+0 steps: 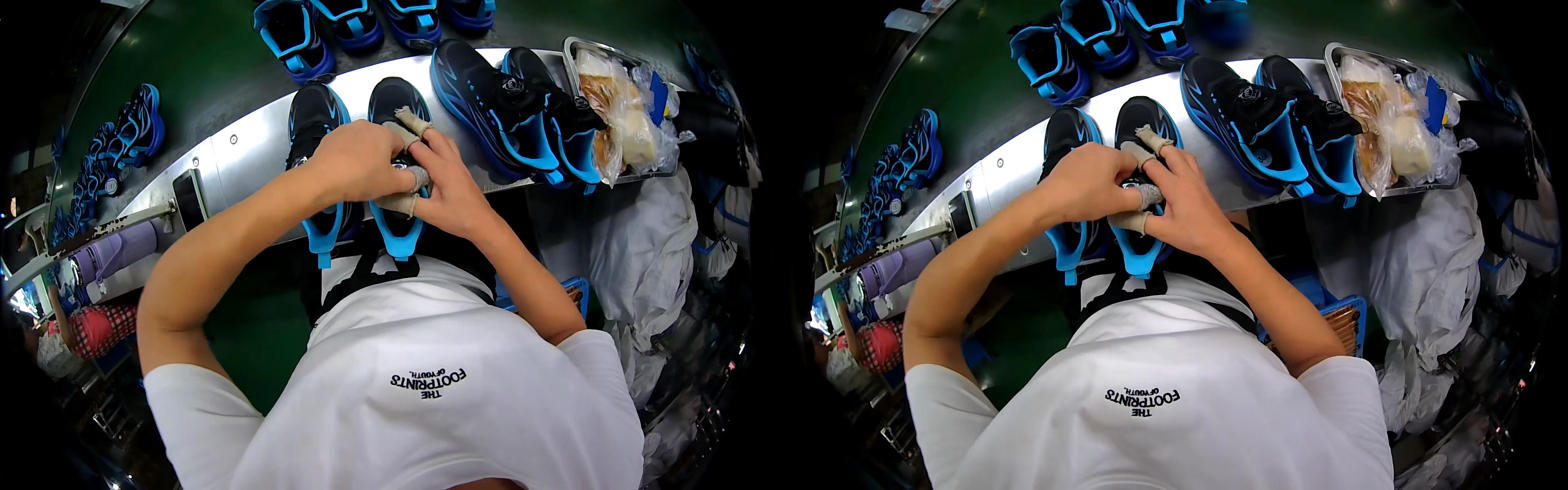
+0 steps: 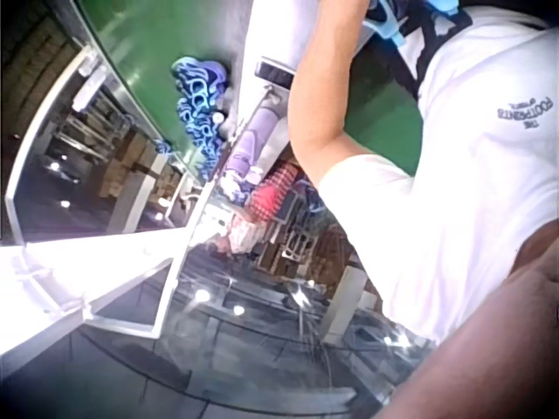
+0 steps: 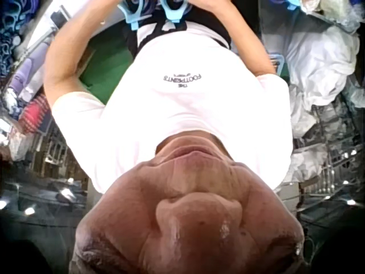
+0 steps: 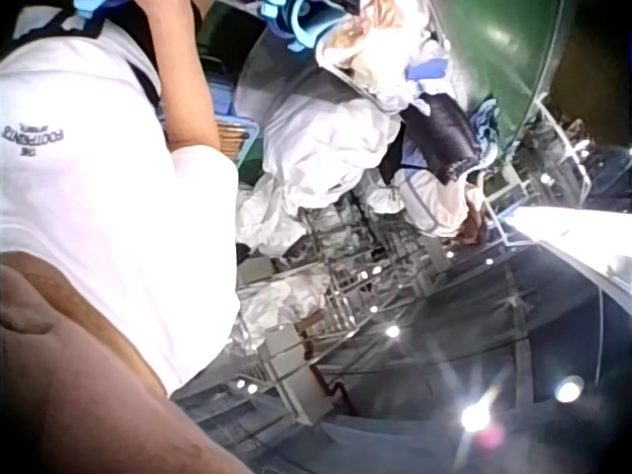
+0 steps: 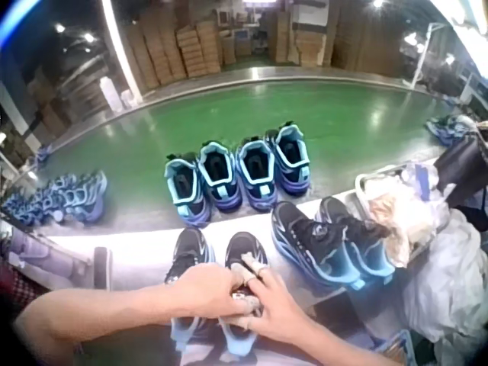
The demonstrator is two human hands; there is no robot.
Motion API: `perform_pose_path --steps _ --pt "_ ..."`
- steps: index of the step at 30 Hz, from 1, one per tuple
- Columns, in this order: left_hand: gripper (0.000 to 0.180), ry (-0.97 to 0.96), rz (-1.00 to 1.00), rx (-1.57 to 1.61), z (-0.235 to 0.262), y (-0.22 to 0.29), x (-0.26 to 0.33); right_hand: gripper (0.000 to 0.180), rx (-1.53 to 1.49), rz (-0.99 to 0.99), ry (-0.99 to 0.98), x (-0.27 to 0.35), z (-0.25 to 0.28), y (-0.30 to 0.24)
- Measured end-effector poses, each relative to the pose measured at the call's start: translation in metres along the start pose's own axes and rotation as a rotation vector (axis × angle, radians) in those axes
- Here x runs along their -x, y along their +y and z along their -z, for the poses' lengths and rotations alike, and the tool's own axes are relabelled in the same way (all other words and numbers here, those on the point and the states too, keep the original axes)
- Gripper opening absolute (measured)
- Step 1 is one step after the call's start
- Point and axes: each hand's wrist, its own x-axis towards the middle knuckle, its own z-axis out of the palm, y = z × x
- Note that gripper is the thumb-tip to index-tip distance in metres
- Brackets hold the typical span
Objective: The person wipes the upper surfaces and interior edges of blue and black sneakers using a cloth. They move the shoes between the conveyor belt and the work surface while cleaning them.
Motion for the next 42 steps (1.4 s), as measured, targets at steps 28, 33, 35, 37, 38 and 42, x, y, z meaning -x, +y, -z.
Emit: perform_pose_path --steps 28,33,35,37,38,42 --pt "0.039 -0.093 -0.366 -0.350 0.009 -0.009 -0.011 0.072 0.018 0.032 0.030 -0.001 -0.004 0.010" --pt "0.043 -0.202 -0.242 -0.350 0.013 0.002 -0.014 0.074 -0.017 -0.042 -0.049 -0.001 -0.001 0.016" --pt "0.041 -0.192 -0.325 -0.383 0.005 -0.010 -0.011 0.074 -0.018 -0.003 -0.042 -0.003 0.000 0.015" --pt "0.033 0.197 -0.575 -0.177 -0.004 -0.026 0.000 0.074 -0.021 0.028 -0.031 -0.003 0.008 0.014" --pt "0.033 0.200 -0.573 -0.176 -0.009 -0.028 0.009 0.070 -0.093 0.086 -0.034 -0.005 0.017 0.011" --pt "0.027 0.255 -0.110 0.485 -0.049 -0.020 0.070 0.064 -0.212 0.156 -0.170 -0.015 0.039 0.000"
